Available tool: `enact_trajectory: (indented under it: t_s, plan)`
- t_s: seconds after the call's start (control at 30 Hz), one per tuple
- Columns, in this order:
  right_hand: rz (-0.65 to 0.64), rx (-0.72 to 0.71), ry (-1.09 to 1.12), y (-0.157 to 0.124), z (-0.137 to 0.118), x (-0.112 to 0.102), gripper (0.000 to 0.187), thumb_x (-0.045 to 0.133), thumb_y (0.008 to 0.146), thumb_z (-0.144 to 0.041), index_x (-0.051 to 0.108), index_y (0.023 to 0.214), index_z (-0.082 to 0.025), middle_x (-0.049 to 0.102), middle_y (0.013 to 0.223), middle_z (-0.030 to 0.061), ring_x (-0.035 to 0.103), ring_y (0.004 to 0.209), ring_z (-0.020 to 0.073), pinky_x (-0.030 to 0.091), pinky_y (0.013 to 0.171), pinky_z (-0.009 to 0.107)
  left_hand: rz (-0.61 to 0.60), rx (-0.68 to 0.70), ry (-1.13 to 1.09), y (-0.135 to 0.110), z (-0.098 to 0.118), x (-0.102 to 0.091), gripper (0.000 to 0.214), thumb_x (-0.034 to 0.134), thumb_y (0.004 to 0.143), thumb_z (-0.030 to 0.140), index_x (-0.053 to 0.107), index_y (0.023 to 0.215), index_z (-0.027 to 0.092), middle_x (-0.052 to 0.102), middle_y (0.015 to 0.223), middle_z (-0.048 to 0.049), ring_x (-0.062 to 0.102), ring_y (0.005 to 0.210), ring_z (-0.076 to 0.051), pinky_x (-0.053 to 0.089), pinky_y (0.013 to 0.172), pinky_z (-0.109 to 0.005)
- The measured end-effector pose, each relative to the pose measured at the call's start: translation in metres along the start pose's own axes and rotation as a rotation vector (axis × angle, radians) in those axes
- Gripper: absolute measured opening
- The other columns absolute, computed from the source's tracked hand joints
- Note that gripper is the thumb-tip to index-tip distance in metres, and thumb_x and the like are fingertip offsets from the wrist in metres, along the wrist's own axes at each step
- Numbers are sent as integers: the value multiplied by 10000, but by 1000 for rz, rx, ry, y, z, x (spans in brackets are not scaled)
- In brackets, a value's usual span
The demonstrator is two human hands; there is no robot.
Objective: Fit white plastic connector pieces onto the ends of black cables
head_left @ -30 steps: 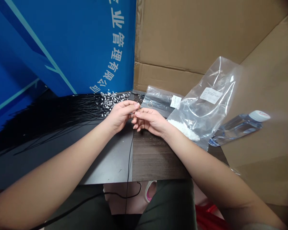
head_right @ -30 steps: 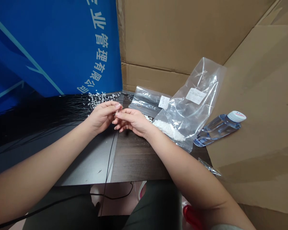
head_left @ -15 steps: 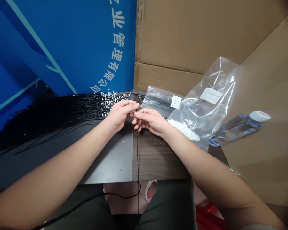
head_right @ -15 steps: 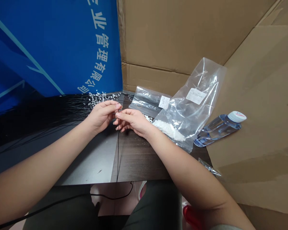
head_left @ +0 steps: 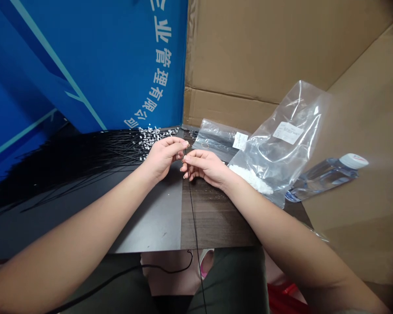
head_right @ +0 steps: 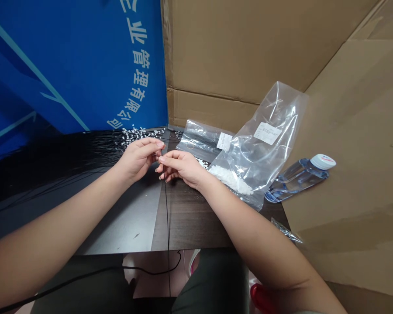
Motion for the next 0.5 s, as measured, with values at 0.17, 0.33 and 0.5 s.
enact_trajectory:
  t_s: [0.17, 0.33, 0.5]
  plan:
    - [1, 11, 2, 2, 3, -3, 374, 917, 795, -470, 700, 876, -176, 797, 809, 32, 747, 630, 140, 578, 532, 220, -15, 10, 5, 0, -1, -2, 263, 947, 664, 333, 772, 768, 167, 641, 685, 1, 561, 635, -107, 465, 625, -243]
    - [1, 30, -5, 4, 6, -5, 399, 927, 774, -483, 704, 892, -175, 792, 789, 34, 747, 627, 146, 587, 532, 226, -6, 12, 6, 3, -4, -5, 276, 950, 667, 344, 769, 775, 165, 642, 675, 1, 558, 628, -105, 453, 616, -237]
    - [42, 41, -37, 4, 5, -3, 443, 940, 736, -508, 689, 872, -171, 785, 772, 46, 733, 606, 144, 586, 520, 226, 28, -6, 4, 9, -12, -9, 319, 969, 632, 348, 759, 778, 157, 635, 658, 2, 552, 614, -103, 431, 595, -232]
Point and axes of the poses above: each hand's wrist, its own y-axis towards the middle knuckle, its own x-axis out of the palm, z = x × y, the point moved 1 cm from there along y, towards the middle knuckle
